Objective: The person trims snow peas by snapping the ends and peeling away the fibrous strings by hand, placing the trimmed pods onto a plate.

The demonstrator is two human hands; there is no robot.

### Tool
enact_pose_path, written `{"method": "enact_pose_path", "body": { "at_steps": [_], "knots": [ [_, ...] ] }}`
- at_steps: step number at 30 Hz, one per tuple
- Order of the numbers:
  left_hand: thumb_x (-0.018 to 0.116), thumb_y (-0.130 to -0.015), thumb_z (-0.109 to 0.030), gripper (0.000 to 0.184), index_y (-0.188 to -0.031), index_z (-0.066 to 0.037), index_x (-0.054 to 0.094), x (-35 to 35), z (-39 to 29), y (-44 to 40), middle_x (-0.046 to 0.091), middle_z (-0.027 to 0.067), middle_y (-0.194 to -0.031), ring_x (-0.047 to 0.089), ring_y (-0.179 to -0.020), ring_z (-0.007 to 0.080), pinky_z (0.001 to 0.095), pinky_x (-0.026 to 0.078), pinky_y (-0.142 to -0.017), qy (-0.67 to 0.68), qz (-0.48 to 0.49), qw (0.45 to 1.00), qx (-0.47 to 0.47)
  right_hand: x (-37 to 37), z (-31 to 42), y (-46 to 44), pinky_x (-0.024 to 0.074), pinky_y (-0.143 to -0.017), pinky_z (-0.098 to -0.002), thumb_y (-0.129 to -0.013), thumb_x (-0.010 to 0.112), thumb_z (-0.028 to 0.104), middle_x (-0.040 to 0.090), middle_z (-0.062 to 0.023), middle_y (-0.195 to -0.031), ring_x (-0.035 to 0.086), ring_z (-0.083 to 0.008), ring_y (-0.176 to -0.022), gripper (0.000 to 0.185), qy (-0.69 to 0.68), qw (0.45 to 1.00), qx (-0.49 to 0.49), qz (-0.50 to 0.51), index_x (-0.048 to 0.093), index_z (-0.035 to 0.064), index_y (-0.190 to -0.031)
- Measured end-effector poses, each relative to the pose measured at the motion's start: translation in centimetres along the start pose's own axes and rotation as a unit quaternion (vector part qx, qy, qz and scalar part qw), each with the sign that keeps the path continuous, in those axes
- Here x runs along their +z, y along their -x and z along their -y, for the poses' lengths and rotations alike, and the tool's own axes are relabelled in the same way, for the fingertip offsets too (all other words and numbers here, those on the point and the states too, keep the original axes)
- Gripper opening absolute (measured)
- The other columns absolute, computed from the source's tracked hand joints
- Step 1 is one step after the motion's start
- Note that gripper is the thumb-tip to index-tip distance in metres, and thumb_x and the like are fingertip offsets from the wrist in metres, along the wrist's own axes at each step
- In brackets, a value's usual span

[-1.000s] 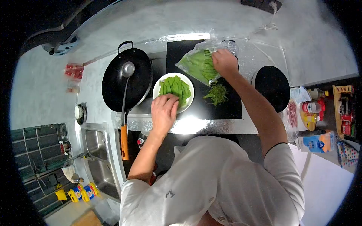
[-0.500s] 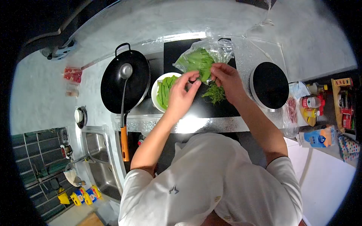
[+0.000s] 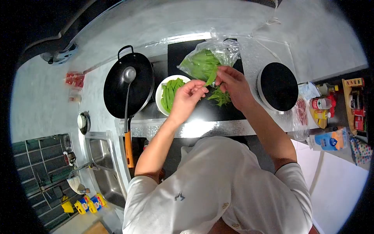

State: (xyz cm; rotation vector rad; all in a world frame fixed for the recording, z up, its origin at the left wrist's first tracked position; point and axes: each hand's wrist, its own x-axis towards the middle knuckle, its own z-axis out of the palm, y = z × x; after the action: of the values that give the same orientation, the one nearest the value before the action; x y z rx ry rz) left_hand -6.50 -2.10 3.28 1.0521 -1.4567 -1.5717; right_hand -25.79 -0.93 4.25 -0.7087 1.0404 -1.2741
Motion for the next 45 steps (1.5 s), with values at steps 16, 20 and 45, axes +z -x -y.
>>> {"method": "enact_pose_path", "body": {
  "at_steps": [16,20,45],
  "knots": [
    [0.063,-0.095,-0.01,0.011,-0.101,-0.001,0.066,0.2,-1.0,0.3,0.069,0.0044,-0.086,0.063,-0.077,0.0124,0.0256,0.05,-0.072,-0.143,-0.023,0.988,0.054,0.2,-0.2,0.3,0.0449,-0.054,-0.0308,-0.088,0.068,0.028,0.062,-0.0017,-0.069,0.055,-0.0116,-0.059,0.028,0.198,0.979,-0.021,0.046,0.06,0.0032,-0.076],
    [0.066,-0.091,-0.008,0.01,-0.095,0.0,0.068,0.5,-2.1,0.2,0.07,0.0098,-0.086,0.067,-0.078,0.0197,0.0302,0.052,-0.071,-0.299,-0.036,0.94,0.159,-0.6,0.9,0.4,0.0458,-0.054,-0.0356,-0.086,0.068,0.027,0.06,-0.0077,-0.064,0.056,-0.0178,-0.056,0.031,0.343,0.935,-0.077,0.046,0.059,-0.0009,-0.077],
    [0.067,-0.087,-0.01,0.013,-0.097,-0.003,0.072,2.1,0.5,-2.0,0.07,0.0155,-0.091,0.067,-0.086,0.0344,0.0406,0.054,-0.076,-0.432,0.05,0.878,0.197,-7.1,3.5,4.8,0.0489,-0.063,-0.0326,-0.093,0.065,0.023,0.063,-0.0058,-0.075,0.058,-0.0129,-0.067,0.024,0.38,0.92,0.063,0.069,0.062,-0.0006,-0.088]
  ]
}}
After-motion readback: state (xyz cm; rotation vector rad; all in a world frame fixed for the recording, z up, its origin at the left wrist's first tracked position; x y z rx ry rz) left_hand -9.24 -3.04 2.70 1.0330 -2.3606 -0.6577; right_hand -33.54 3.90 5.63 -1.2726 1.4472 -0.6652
